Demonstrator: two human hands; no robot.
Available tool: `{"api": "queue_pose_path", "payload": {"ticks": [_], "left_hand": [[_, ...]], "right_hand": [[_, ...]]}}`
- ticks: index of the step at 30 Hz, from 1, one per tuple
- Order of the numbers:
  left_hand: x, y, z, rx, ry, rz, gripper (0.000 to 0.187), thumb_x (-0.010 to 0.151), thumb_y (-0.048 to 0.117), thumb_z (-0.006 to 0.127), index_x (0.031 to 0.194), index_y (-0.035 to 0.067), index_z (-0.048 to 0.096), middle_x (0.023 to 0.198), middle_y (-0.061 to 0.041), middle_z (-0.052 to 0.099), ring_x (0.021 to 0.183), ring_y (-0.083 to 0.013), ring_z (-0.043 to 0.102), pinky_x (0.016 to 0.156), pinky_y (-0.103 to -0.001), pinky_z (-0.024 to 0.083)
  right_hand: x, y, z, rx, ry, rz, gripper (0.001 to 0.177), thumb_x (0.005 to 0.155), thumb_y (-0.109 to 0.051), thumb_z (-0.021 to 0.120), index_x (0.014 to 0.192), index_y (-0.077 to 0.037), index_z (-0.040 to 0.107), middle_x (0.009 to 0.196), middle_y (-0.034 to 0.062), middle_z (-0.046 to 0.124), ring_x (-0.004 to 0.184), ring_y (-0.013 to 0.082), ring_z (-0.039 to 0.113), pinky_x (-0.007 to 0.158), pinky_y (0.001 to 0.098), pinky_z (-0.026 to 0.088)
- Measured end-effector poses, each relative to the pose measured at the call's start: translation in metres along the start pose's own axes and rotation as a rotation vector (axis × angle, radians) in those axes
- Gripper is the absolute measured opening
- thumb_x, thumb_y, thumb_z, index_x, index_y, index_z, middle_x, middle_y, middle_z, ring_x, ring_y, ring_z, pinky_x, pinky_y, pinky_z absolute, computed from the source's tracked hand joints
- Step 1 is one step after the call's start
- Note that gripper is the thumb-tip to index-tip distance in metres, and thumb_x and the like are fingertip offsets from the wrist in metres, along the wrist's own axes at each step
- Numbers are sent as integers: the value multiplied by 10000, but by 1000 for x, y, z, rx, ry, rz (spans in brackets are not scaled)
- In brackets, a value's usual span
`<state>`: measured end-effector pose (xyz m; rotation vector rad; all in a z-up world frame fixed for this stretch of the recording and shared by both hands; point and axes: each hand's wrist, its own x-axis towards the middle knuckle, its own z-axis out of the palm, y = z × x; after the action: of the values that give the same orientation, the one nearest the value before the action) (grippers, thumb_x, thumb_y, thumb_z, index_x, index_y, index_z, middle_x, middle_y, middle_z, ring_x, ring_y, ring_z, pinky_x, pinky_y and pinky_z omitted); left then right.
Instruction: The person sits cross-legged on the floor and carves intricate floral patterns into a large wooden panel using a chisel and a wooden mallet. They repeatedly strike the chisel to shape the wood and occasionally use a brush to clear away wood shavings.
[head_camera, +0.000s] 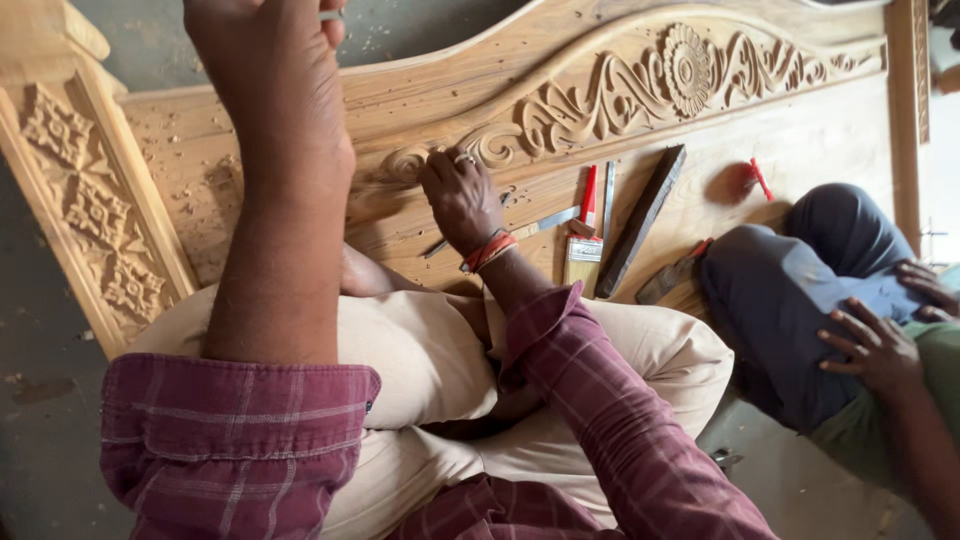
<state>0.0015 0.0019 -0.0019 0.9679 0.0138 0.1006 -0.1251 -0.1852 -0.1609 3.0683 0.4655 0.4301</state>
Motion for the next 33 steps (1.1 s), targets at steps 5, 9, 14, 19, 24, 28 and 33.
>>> {"api": "queue_pose_path", "payload": {"ticks": [5,9,14,19,24,28,33], "left_hand": [[8,7,3,-135,20,49,251,946,-45,623,760,105,546,642,17,478,502,-97,404,503,-258,351],[-2,12,17,-95,7,-51,238,972,47,661,766,132,577,602,35,519,529,-85,470,538,-242,393],[-8,22,15,52,23,-165,167,930,162,687,771,159,638,680,52,633,630,-52,579,615,-223,479],[-13,36,10,8,36,-174,128,948,153,706,834,149,648,756,36,645,716,-58,602,669,-235,494],[-15,36,22,20,20,-230,116,910,146,704,815,160,640,714,47,644,671,-56,604,625,-218,494],[-16,31,22,0,-26,-266,132,931,132,724,840,147,629,755,64,630,694,-58,614,629,-214,502],[-6,38,10,-106,66,-237,125,948,81,748,899,122,640,814,21,641,733,-92,611,656,-239,492]], "right_hand": [[0,-16,-15,205,-69,215,179,913,-26,604,1059,-71,696,1049,65,690,1015,273,622,873,404,512],[13,-36,-4,285,-31,278,207,900,-24,594,1004,-141,730,1019,61,709,928,282,636,833,423,516],[19,-1,-8,271,-192,147,141,1003,-66,589,1110,-89,678,925,93,708,846,268,664,792,415,548],[18,22,-22,219,-150,-103,243,960,-19,544,1176,-64,645,969,106,727,838,268,669,697,396,547],[23,-3,-8,430,-106,215,58,987,-67,605,1014,-95,648,807,88,668,830,265,656,756,420,551],[18,22,-25,276,-78,-115,122,943,-64,597,1056,-104,619,875,74,659,884,280,641,817,427,553],[30,9,-32,194,-179,-4,231,925,-16,558,1104,-102,676,882,127,634,831,287,623,703,432,518]]}}
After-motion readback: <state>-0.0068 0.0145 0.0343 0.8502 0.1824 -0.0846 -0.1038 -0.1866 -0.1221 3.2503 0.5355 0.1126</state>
